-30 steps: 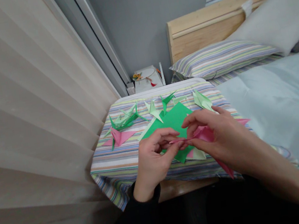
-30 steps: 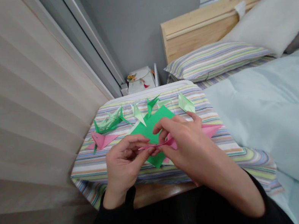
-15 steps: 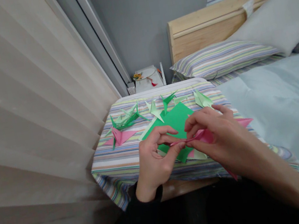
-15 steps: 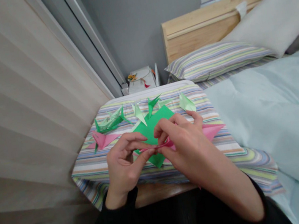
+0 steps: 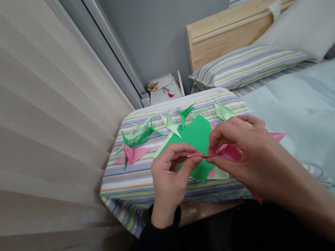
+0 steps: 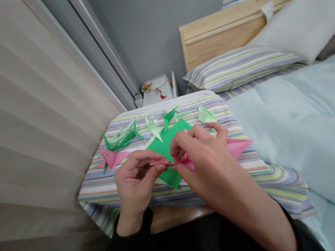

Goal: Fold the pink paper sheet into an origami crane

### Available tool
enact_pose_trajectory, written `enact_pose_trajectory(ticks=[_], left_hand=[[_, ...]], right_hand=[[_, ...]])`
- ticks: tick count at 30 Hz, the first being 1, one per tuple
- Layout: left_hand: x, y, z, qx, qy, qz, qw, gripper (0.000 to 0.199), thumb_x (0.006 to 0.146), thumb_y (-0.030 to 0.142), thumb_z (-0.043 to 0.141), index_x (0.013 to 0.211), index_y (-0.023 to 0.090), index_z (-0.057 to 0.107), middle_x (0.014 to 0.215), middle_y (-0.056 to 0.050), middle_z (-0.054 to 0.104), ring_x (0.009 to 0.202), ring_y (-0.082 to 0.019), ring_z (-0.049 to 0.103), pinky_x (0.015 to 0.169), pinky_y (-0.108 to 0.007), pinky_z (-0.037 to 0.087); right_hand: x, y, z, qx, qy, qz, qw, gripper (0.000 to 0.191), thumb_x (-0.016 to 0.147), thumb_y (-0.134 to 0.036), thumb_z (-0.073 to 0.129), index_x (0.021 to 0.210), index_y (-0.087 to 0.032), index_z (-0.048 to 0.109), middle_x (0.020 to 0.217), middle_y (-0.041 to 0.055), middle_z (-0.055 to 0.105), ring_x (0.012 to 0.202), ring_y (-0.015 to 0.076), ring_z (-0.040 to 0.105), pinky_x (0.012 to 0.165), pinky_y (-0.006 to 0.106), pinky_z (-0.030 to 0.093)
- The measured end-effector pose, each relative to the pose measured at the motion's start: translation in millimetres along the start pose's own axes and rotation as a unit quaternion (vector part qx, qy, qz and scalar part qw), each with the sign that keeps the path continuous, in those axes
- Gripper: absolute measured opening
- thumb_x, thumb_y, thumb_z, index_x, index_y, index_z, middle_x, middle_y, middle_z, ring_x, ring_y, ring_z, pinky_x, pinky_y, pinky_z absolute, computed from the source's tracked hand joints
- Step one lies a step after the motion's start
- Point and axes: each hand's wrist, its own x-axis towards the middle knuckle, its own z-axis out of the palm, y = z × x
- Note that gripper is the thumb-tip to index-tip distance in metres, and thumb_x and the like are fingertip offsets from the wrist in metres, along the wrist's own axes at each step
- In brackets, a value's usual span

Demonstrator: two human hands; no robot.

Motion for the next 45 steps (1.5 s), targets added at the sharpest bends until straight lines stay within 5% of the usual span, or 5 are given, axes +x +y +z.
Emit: enact_pose_trajectory(ticks=[5, 12, 22, 31, 45], left_hand=[[3.0, -1.1, 0.5, 0.025, -0.014, 0.043, 0.999, 0.007, 0.084, 0.015, 0.083, 0.081, 0.020, 0.078, 0.076, 0.001, 0.072, 0.065, -0.011, 0.068, 0.054, -0.019, 0.057], [3.0, 2.9, 2.1, 0.049, -0.006, 0.071, 0.996, 0.009, 0.084, 0.013, 0.083, 0.079, 0.019, 0.079, 0.074, -0.002, 0.075, 0.071, -0.014, 0.070, 0.064, -0.022, 0.057], [0.8, 3.1, 3.8, 0.013, -0.015, 0.060, 0.998, 0.010, 0.085, 0.009, 0.081, 0.082, 0.018, 0.079, 0.077, 0.000, 0.072, 0.066, -0.009, 0.068, 0.059, -0.016, 0.060], [-0.3, -2.6, -1.5, 0.002, -0.043, 0.058, 0.997, 0.011, 0.087, 0.011, 0.079, 0.090, 0.021, 0.081, 0.083, -0.002, 0.074, 0.066, -0.012, 0.072, 0.056, -0.020, 0.064], [-0.8, 1.9, 3.1, -0.029, -0.015, 0.028, 0.999, 0.008, 0.084, 0.012, 0.083, 0.082, 0.019, 0.079, 0.072, 0.001, 0.072, 0.058, -0.011, 0.072, 0.055, -0.020, 0.060]], right_hand=[[-0.3, -0.2, -1.9, -0.024, 0.013, -0.013, 1.000, 0.031, 0.080, -0.003, 0.075, 0.089, -0.026, 0.057, 0.082, -0.0025, 0.072, 0.086, 0.0265, 0.070, 0.101, 0.061, 0.040], [-0.9, -1.6, -1.6, 0.004, -0.006, 0.000, 1.000, 0.029, 0.081, -0.007, 0.080, 0.094, -0.026, 0.061, 0.088, -0.0021, 0.076, 0.091, 0.0271, 0.071, 0.104, 0.065, 0.039], [-0.1, 0.3, -1.3, 0.050, -0.015, 0.015, 0.999, 0.025, 0.082, -0.002, 0.077, 0.087, -0.024, 0.064, 0.081, -0.0063, 0.074, 0.082, 0.0214, 0.071, 0.110, 0.063, 0.033], [1.7, 0.7, -5.8, 0.050, -0.041, 0.020, 0.998, 0.019, 0.086, -0.009, 0.076, 0.083, -0.024, 0.065, 0.079, -0.0039, 0.074, 0.080, 0.0204, 0.068, 0.095, 0.046, 0.044], [2.7, 1.9, -3.9, 0.115, -0.069, 0.061, 0.989, 0.020, 0.086, -0.007, 0.072, 0.084, -0.024, 0.061, 0.080, -0.0045, 0.072, 0.076, 0.0173, 0.068, 0.078, 0.035, 0.046]])
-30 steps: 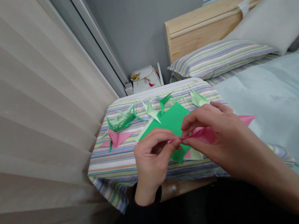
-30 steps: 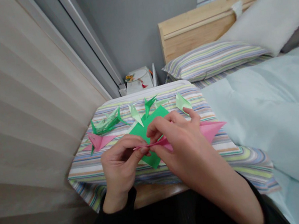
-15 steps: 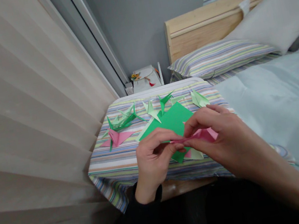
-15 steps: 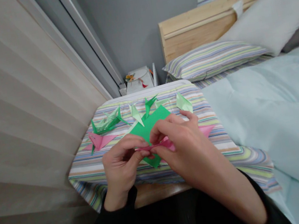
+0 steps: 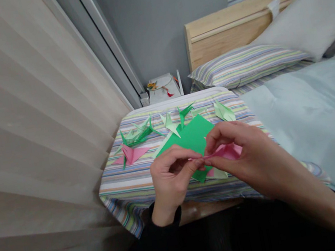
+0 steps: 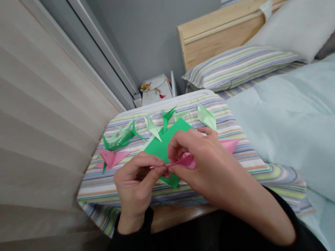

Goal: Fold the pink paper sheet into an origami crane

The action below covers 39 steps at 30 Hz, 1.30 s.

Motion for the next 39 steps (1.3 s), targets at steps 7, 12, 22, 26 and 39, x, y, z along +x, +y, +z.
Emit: enact_pose_trajectory(ticks=[7, 12, 22, 26, 39], left_hand=[[1.8, 0.0, 0.1, -0.034, 0.020, -0.104, 0.994, 0.018, 0.079, 0.021, 0.088, 0.082, 0.018, 0.070, 0.069, 0.001, 0.074, 0.055, -0.014, 0.072, 0.053, -0.022, 0.061], [4.7, -2.5, 0.0, -0.046, 0.003, -0.063, 0.997, 0.015, 0.080, 0.020, 0.086, 0.075, 0.018, 0.073, 0.073, 0.000, 0.071, 0.059, -0.012, 0.069, 0.054, -0.021, 0.061], [0.7, -9.0, -1.5, -0.070, 0.008, -0.038, 0.997, 0.012, 0.083, 0.018, 0.084, 0.078, 0.018, 0.074, 0.079, -0.001, 0.071, 0.065, -0.012, 0.068, 0.054, -0.020, 0.060], [-1.7, -13.7, -2.1, -0.095, 0.017, -0.017, 0.995, 0.012, 0.083, 0.011, 0.082, 0.080, 0.020, 0.075, 0.083, 0.000, 0.072, 0.067, -0.011, 0.069, 0.056, -0.019, 0.061], [4.7, -5.4, -13.5, -0.048, 0.043, -0.021, 0.998, 0.013, 0.092, 0.030, 0.077, 0.088, 0.020, 0.070, 0.084, 0.000, 0.067, 0.067, -0.012, 0.068, 0.057, -0.021, 0.060]], right_hand=[[1.6, -1.0, -1.0, -0.028, 0.010, -0.005, 1.000, 0.020, 0.086, -0.009, 0.074, 0.083, -0.024, 0.060, 0.081, -0.0034, 0.073, 0.078, 0.0190, 0.069, 0.081, 0.037, 0.046], [0.8, 0.1, 0.7, -0.055, 0.024, -0.017, 0.998, 0.019, 0.086, -0.010, 0.073, 0.084, -0.024, 0.060, 0.081, -0.0030, 0.073, 0.081, 0.0207, 0.070, 0.089, 0.042, 0.046], [0.0, -3.2, 1.9, -0.056, 0.040, -0.025, 0.997, 0.022, 0.085, -0.008, 0.073, 0.083, -0.024, 0.058, 0.080, -0.0031, 0.073, 0.081, 0.0211, 0.068, 0.093, 0.046, 0.045], [-0.5, -4.4, 2.1, -0.062, 0.045, -0.030, 0.997, 0.021, 0.087, -0.010, 0.072, 0.083, -0.025, 0.058, 0.080, -0.0029, 0.073, 0.080, 0.0206, 0.068, 0.091, 0.044, 0.045], [0.9, -2.6, 0.3, -0.071, 0.051, -0.010, 0.996, 0.018, 0.084, -0.013, 0.078, 0.079, -0.025, 0.065, 0.076, -0.0037, 0.072, 0.075, 0.0201, 0.067, 0.086, 0.041, 0.047]])
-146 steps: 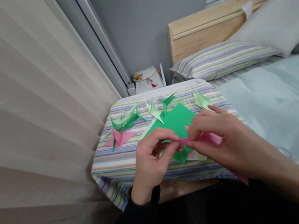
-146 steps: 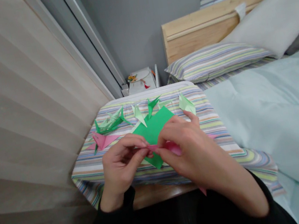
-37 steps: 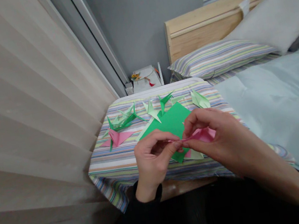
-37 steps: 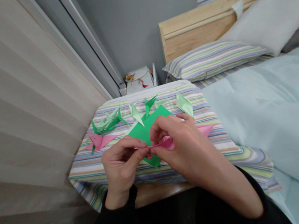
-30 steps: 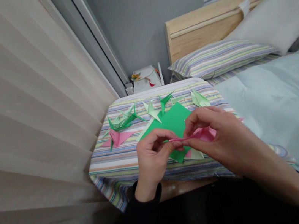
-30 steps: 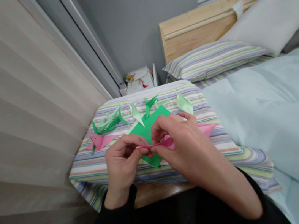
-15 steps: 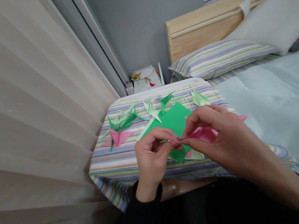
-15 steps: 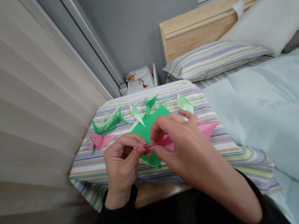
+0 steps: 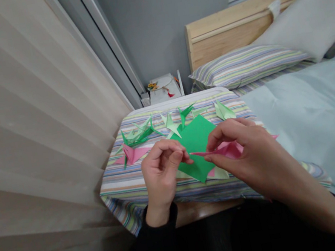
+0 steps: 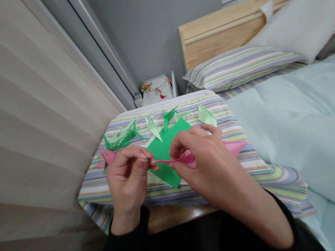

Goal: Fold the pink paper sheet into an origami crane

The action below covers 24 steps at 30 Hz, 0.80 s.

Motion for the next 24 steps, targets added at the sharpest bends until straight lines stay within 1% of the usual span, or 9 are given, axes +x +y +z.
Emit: enact_pose_trajectory(ticks=[3, 5, 9, 15, 19, 24], left_hand=[[-1.8, 0.3, 1.4, 0.030, -0.052, -0.011, 0.998, 0.010, 0.090, 0.026, 0.079, 0.088, 0.018, 0.073, 0.085, -0.001, 0.068, 0.064, -0.012, 0.069, 0.057, -0.022, 0.060], [-2.8, 2.2, 4.8, 0.038, -0.061, -0.011, 0.997, 0.011, 0.089, 0.025, 0.079, 0.085, 0.018, 0.073, 0.084, -0.001, 0.067, 0.061, -0.012, 0.068, 0.054, -0.022, 0.060], [-2.8, 5.8, 9.7, 0.038, -0.058, -0.013, 0.998, 0.011, 0.090, 0.027, 0.078, 0.086, 0.018, 0.073, 0.083, -0.002, 0.067, 0.060, -0.012, 0.068, 0.050, -0.022, 0.060], [-3.9, 5.9, 9.4, 0.015, -0.062, -0.016, 0.998, 0.008, 0.092, 0.023, 0.076, 0.085, 0.018, 0.074, 0.084, -0.001, 0.065, 0.059, -0.010, 0.067, 0.049, -0.021, 0.061], [-6.1, 11.7, 11.9, 0.011, -0.044, -0.017, 0.999, 0.008, 0.090, 0.017, 0.076, 0.082, 0.018, 0.074, 0.081, 0.000, 0.064, 0.060, -0.011, 0.066, 0.048, -0.021, 0.060], [-8.3, 22.6, 15.7, 0.034, -0.023, -0.033, 0.999, 0.013, 0.090, 0.014, 0.074, 0.078, 0.018, 0.073, 0.076, 0.001, 0.063, 0.057, -0.010, 0.065, 0.046, -0.020, 0.059]], right_hand=[[0.1, 0.3, -0.2, 0.013, -0.008, -0.003, 1.000, 0.017, 0.084, -0.012, 0.078, 0.082, -0.025, 0.066, 0.078, -0.0040, 0.073, 0.076, 0.0199, 0.069, 0.087, 0.041, 0.048], [-0.3, 0.6, -0.2, 0.026, -0.020, -0.005, 0.999, 0.015, 0.086, -0.013, 0.076, 0.085, -0.025, 0.067, 0.081, -0.0033, 0.075, 0.079, 0.0202, 0.071, 0.088, 0.041, 0.048], [-0.9, 1.1, 1.0, 0.053, -0.037, -0.008, 0.998, 0.014, 0.088, -0.012, 0.074, 0.086, -0.024, 0.069, 0.082, -0.0027, 0.075, 0.082, 0.0203, 0.071, 0.090, 0.042, 0.047], [-0.5, 2.5, 3.5, 0.072, -0.051, 0.010, 0.996, 0.016, 0.086, -0.009, 0.076, 0.087, -0.024, 0.070, 0.083, -0.0036, 0.074, 0.082, 0.0195, 0.069, 0.093, 0.043, 0.044], [-2.0, 0.7, 5.7, 0.073, -0.065, -0.010, 0.995, 0.016, 0.089, -0.011, 0.074, 0.081, -0.024, 0.070, 0.081, -0.0032, 0.073, 0.085, 0.0204, 0.066, 0.093, 0.043, 0.041], [-3.1, -2.0, 8.9, 0.087, -0.070, -0.029, 0.993, 0.017, 0.095, -0.011, 0.067, 0.082, -0.022, 0.068, 0.081, -0.0014, 0.071, 0.089, 0.0216, 0.063, 0.090, 0.041, 0.040]])
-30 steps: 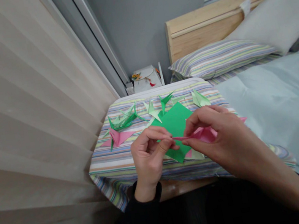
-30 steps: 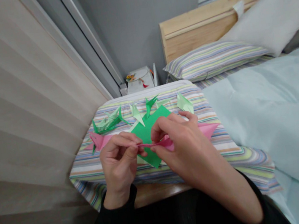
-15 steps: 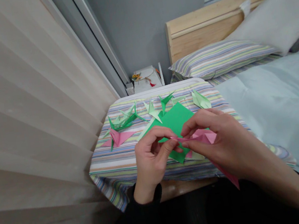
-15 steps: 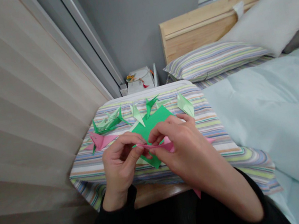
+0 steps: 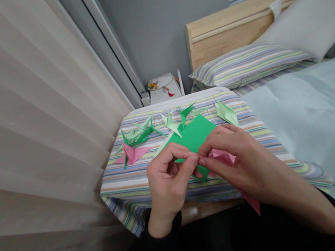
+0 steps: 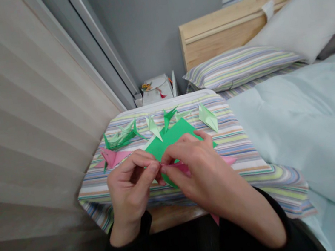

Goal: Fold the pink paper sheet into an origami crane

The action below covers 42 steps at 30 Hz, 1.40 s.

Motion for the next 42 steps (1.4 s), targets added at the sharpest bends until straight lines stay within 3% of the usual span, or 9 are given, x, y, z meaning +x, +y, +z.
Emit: enact_pose_trajectory(ticks=[5, 11, 19, 26, 34, 38, 42], left_hand=[[-0.7, 7.1, 1.4, 0.042, 0.025, -0.016, 0.999, 0.015, 0.091, 0.013, 0.071, 0.077, 0.017, 0.070, 0.074, 0.002, 0.063, 0.049, -0.007, 0.062, 0.044, -0.017, 0.054], [-1.6, 11.7, 0.3, 0.066, 0.038, -0.006, 0.997, 0.014, 0.090, 0.016, 0.074, 0.077, 0.016, 0.071, 0.073, 0.003, 0.063, 0.047, -0.005, 0.060, 0.042, -0.015, 0.051], [0.0, 8.6, 1.2, 0.096, -0.020, -0.003, 0.995, 0.008, 0.090, 0.013, 0.073, 0.083, 0.018, 0.073, 0.081, 0.000, 0.066, 0.058, -0.008, 0.061, 0.048, -0.017, 0.056], [-3.5, 0.9, 1.7, 0.214, -0.009, 0.085, 0.973, 0.012, 0.093, 0.010, 0.070, 0.085, 0.019, 0.071, 0.083, 0.000, 0.068, 0.074, -0.011, 0.067, 0.057, -0.018, 0.055], [-1.8, 0.6, 8.1, 0.248, -0.047, 0.139, 0.958, 0.010, 0.091, 0.007, 0.073, 0.087, 0.017, 0.072, 0.084, -0.002, 0.072, 0.077, -0.012, 0.068, 0.066, -0.021, 0.055], [-3.1, -1.3, 11.5, 0.297, -0.025, 0.205, 0.932, 0.016, 0.092, 0.002, 0.067, 0.086, 0.016, 0.071, 0.081, -0.003, 0.072, 0.078, -0.013, 0.068, 0.071, -0.024, 0.055], [-7.4, -0.5, 16.7, 0.333, -0.031, 0.212, 0.918, 0.018, 0.094, 0.004, 0.062, 0.087, 0.019, 0.069, 0.082, -0.004, 0.072, 0.079, -0.017, 0.069, 0.072, -0.028, 0.057]], right_hand=[[0.2, 5.7, -0.2, -0.010, -0.027, -0.007, 1.000, 0.022, 0.095, -0.015, 0.070, 0.074, -0.022, 0.066, 0.077, -0.0020, 0.069, 0.085, 0.0214, 0.061, 0.089, 0.041, 0.039], [-1.5, 10.8, -1.3, -0.036, -0.066, -0.023, 0.997, 0.027, 0.096, -0.020, 0.071, 0.071, -0.022, 0.063, 0.085, -0.0012, 0.069, 0.089, 0.0220, 0.061, 0.096, 0.045, 0.039], [3.0, 12.8, -2.8, 0.009, -0.013, -0.008, 1.000, 0.020, 0.092, -0.010, 0.072, 0.074, -0.020, 0.069, 0.088, 0.0011, 0.070, 0.093, 0.0221, 0.063, 0.092, 0.043, 0.044], [1.6, 17.5, -1.3, -0.017, -0.069, 0.027, 0.997, 0.022, 0.090, -0.014, 0.074, 0.070, -0.021, 0.067, 0.085, 0.0013, 0.071, 0.090, 0.0238, 0.062, 0.092, 0.047, 0.044], [1.5, 12.2, -4.0, -0.056, -0.021, 0.018, 0.998, 0.023, 0.080, -0.003, 0.073, 0.066, -0.021, 0.070, 0.095, -0.0002, 0.076, 0.101, 0.0249, 0.067, 0.104, 0.056, 0.039], [1.8, 10.2, -2.2, -0.090, 0.000, 0.030, 0.996, 0.024, 0.077, 0.000, 0.068, 0.065, -0.021, 0.069, 0.096, 0.0006, 0.077, 0.104, 0.0279, 0.067, 0.107, 0.066, 0.033], [-2.3, 10.5, 1.0, -0.150, -0.001, 0.024, 0.988, 0.024, 0.076, 0.000, 0.064, 0.064, -0.021, 0.068, 0.099, 0.0033, 0.078, 0.105, 0.0323, 0.067, 0.107, 0.073, 0.028]])
